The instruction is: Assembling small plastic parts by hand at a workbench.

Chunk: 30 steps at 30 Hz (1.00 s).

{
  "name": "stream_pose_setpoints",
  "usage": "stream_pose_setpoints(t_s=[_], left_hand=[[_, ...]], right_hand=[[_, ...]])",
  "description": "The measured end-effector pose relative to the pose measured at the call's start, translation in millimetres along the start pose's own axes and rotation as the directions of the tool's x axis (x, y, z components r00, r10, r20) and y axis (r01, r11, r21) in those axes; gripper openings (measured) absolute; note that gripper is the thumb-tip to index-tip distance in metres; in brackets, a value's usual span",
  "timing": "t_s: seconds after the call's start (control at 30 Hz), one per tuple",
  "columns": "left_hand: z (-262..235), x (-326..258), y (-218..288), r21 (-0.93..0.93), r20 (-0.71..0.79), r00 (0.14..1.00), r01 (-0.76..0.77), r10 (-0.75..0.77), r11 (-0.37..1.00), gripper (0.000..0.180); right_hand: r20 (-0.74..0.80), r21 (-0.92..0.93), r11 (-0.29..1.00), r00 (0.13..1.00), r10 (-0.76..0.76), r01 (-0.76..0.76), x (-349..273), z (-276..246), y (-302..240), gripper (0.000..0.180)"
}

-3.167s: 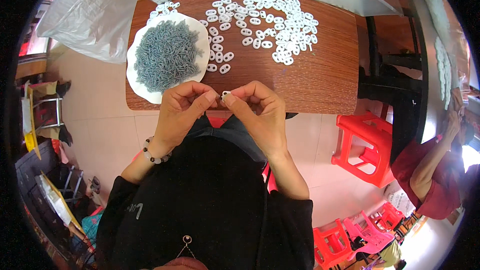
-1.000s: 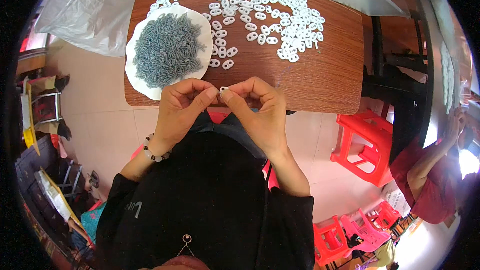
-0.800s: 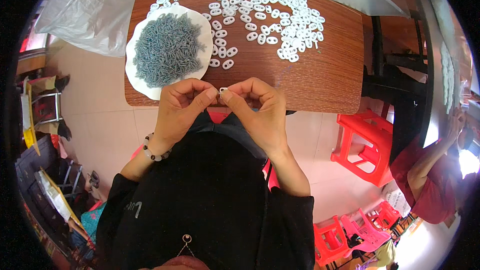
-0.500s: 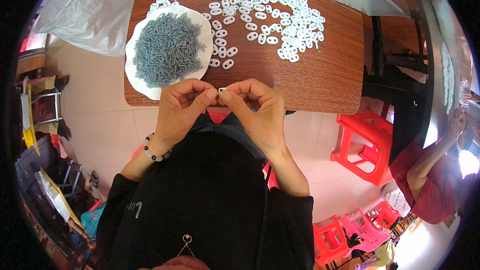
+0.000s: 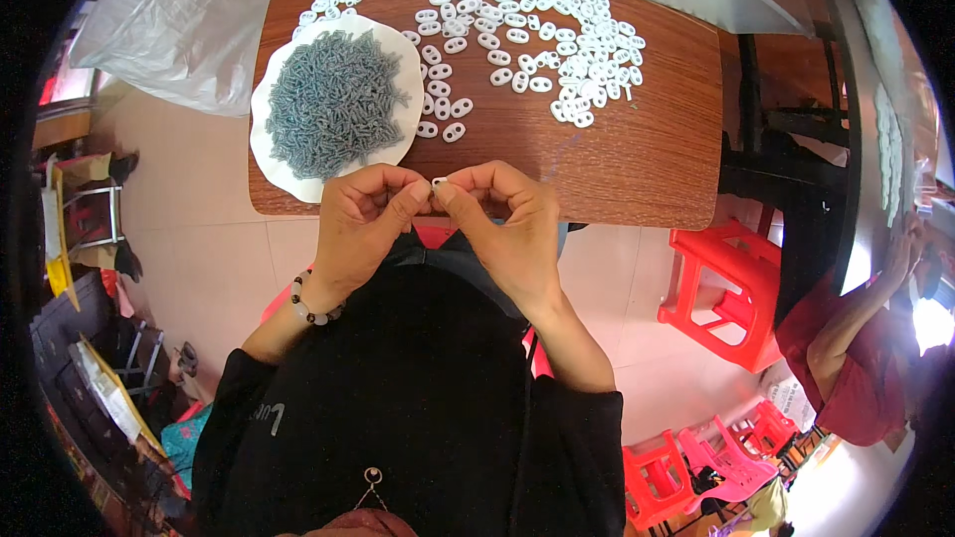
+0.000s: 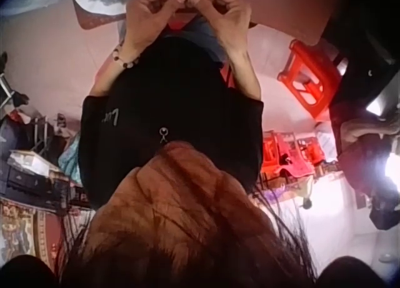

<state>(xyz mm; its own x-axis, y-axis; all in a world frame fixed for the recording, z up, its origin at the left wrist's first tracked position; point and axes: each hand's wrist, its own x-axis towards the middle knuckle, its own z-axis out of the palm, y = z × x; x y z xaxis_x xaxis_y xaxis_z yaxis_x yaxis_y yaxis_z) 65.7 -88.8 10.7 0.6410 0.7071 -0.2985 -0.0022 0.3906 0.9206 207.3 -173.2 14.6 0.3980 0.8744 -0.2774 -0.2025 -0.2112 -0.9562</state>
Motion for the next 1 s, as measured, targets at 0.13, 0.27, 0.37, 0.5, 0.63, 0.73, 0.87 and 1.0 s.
stream_pose_setpoints(t_s=[0.13,0.27,0.37,0.5,0.63,0.73,0.87,1.0], left_hand=[[0,0,2,-0.044,-0.002,1.000,0.025,-0.026,0.999,0.017],[-2,0,1,-0.074,0.028,0.999,0.046,-0.044,0.996,0.024],[-5,1,0,-0.054,0.035,0.998,0.048,-0.046,0.997,0.025],[-5,3,0,-0.070,0.043,0.998,0.056,-0.053,0.996,0.025],[-3,5,0,-0.074,0.041,0.998,0.047,-0.044,0.996,0.024],[-3,6,-1,-0.075,0.035,0.999,0.034,-0.031,0.997,0.024],[-5,8,-2,-0.070,0.045,0.999,0.016,-0.013,0.997,0.024],[-5,8,-2,-0.081,0.047,0.998,0.046,-0.043,0.996,0.023]], right_hand=[[-0.010,0.140,0.989,0.999,0.040,-0.038,1,2,-5,0.010],[-0.005,0.209,0.977,0.999,0.044,-0.042,1,2,-9,0.010],[0.004,0.186,0.982,1.000,0.027,-0.027,2,0,-8,0.009],[-0.010,0.192,0.981,0.999,0.034,-0.031,2,0,-10,0.009],[-0.009,0.204,0.978,0.999,0.044,-0.041,2,-1,-10,0.010],[-0.012,0.177,0.983,0.999,0.047,-0.044,2,-2,-9,0.010],[-0.007,0.179,0.983,0.999,0.043,-0.041,2,-2,-10,0.010],[-0.006,0.168,0.985,1.000,0.030,-0.029,3,-2,-10,0.009]])
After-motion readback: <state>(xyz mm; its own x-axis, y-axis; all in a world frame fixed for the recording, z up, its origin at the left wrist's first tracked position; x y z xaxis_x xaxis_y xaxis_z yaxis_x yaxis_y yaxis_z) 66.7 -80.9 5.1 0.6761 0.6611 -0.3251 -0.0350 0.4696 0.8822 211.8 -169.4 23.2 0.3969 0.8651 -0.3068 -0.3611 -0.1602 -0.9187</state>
